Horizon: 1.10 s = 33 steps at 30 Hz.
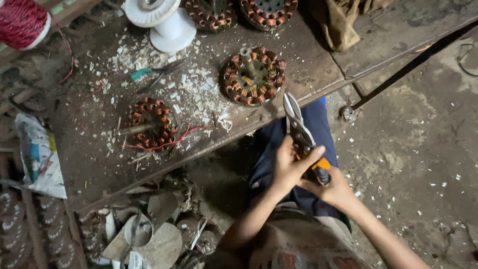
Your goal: The person uses pliers to trim and adjust copper windings on circular stator components placed on a workbench. The person repeatedly repositions the stator and uses the pliers to cut or bend small wire ends, with debris accumulating on the table.
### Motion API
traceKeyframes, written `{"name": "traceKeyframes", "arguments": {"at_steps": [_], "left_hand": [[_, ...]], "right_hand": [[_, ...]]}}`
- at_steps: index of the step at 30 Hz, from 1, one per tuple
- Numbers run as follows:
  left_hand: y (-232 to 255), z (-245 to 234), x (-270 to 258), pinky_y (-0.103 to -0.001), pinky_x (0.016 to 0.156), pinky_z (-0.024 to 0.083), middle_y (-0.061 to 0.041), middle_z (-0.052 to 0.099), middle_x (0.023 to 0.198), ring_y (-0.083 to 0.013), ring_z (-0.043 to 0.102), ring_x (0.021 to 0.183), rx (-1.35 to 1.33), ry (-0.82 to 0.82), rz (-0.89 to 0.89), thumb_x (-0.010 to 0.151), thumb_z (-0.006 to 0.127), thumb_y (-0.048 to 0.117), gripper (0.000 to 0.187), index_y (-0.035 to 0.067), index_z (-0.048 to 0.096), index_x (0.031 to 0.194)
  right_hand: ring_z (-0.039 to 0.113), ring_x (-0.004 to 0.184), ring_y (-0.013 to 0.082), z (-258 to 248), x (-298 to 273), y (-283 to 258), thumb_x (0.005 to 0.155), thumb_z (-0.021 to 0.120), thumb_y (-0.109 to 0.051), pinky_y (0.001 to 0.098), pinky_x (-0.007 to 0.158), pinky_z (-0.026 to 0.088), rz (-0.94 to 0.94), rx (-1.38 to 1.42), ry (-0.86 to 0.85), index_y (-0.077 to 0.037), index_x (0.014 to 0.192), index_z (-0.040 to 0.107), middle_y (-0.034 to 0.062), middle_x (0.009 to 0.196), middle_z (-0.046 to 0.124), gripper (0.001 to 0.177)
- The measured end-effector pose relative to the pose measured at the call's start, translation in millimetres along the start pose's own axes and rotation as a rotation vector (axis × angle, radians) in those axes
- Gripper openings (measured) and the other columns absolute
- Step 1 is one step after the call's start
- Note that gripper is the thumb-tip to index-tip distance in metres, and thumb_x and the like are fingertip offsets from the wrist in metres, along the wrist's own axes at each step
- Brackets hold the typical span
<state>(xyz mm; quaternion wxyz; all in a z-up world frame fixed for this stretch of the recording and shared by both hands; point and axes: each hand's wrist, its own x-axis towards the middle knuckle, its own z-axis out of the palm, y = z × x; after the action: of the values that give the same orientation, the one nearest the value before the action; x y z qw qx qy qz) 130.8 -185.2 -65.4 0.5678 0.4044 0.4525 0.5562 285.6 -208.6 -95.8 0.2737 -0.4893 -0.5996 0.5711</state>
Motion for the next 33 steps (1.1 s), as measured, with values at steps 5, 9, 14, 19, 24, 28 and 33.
{"name": "traceKeyframes", "arguments": {"at_steps": [5, 9, 14, 19, 24, 28, 33], "left_hand": [[5, 13, 1, -0.026, 0.085, 0.055, -0.005, 0.068, 0.102, -0.0086, 0.065, 0.093, -0.039, 0.055, 0.113, 0.093, 0.082, 0.013, 0.037, 0.001, 0.055, 0.114], [18, 20, -9, -0.027, 0.090, 0.058, -0.005, 0.072, 0.107, -0.0094, 0.068, 0.097, -0.058, 0.056, 0.083, 0.090, 0.081, 0.013, 0.040, 0.001, 0.055, 0.118], [38, 34, -11, -0.028, 0.089, 0.058, -0.006, 0.071, 0.108, -0.0097, 0.068, 0.096, 0.084, 0.021, 0.188, 0.087, 0.084, 0.011, 0.042, 0.001, 0.056, 0.117], [48, 35, -5, -0.028, 0.082, 0.057, -0.009, 0.072, 0.098, -0.0130, 0.071, 0.088, 0.207, -0.043, 0.114, 0.088, 0.083, 0.019, 0.039, -0.001, 0.058, 0.112], [96, -9, 21, -0.035, 0.095, 0.057, -0.015, 0.074, 0.117, -0.0266, 0.074, 0.108, 0.650, 0.191, 0.408, 0.090, 0.082, 0.027, 0.050, 0.001, 0.063, 0.129], [131, -50, 84, -0.041, 0.111, 0.048, -0.019, 0.063, 0.136, -0.0310, 0.063, 0.126, 0.843, 0.542, 0.693, 0.094, 0.078, 0.034, 0.062, -0.001, 0.054, 0.139], [120, -71, 145, -0.040, 0.105, 0.051, -0.014, 0.076, 0.112, -0.0300, 0.072, 0.110, 1.028, 0.407, 0.446, 0.102, 0.068, 0.033, 0.032, 0.003, 0.073, 0.112]], "right_hand": [[0.066, 0.112, 0.0182, -12, -18, -35, 0.070, 0.090, -0.020, 0.0352, 0.099, 0.049, 0.088, 0.136, -0.089, -0.003, 0.129, 0.063, 0.0084, 0.119, 0.074, 0.067], [0.067, 0.111, 0.0189, -16, -42, -26, 0.065, 0.093, -0.019, 0.0356, 0.099, 0.049, 0.260, 0.095, 0.003, -0.005, 0.132, 0.059, 0.0081, 0.120, 0.074, 0.076], [0.068, 0.103, 0.0199, -8, -23, 37, 0.071, 0.082, -0.009, 0.0336, 0.094, 0.052, 0.034, -0.017, 0.177, -0.002, 0.119, 0.066, 0.0077, 0.108, 0.074, 0.051], [0.059, 0.107, 0.0143, 22, 10, 65, 0.074, 0.075, -0.010, 0.0295, 0.089, 0.048, -0.195, 0.214, 0.290, -0.003, 0.123, 0.058, 0.0033, 0.115, 0.064, 0.052], [0.061, 0.076, 0.0145, 2, 4, 35, 0.076, 0.089, -0.017, 0.0320, 0.070, 0.050, 0.155, -0.012, 0.175, -0.001, 0.097, 0.072, 0.0044, 0.083, 0.070, 0.032], [0.066, 0.070, 0.0121, -16, -1, 16, 0.074, 0.086, -0.020, 0.0300, 0.065, 0.053, 0.242, -0.035, 0.071, -0.001, 0.093, 0.072, 0.0035, 0.075, 0.072, 0.031], [0.067, 0.065, 0.0132, -18, 5, 4, 0.078, 0.085, -0.021, 0.0311, 0.062, 0.055, 0.280, 0.084, -0.048, 0.002, 0.087, 0.069, 0.0065, 0.069, 0.071, 0.030]]}}
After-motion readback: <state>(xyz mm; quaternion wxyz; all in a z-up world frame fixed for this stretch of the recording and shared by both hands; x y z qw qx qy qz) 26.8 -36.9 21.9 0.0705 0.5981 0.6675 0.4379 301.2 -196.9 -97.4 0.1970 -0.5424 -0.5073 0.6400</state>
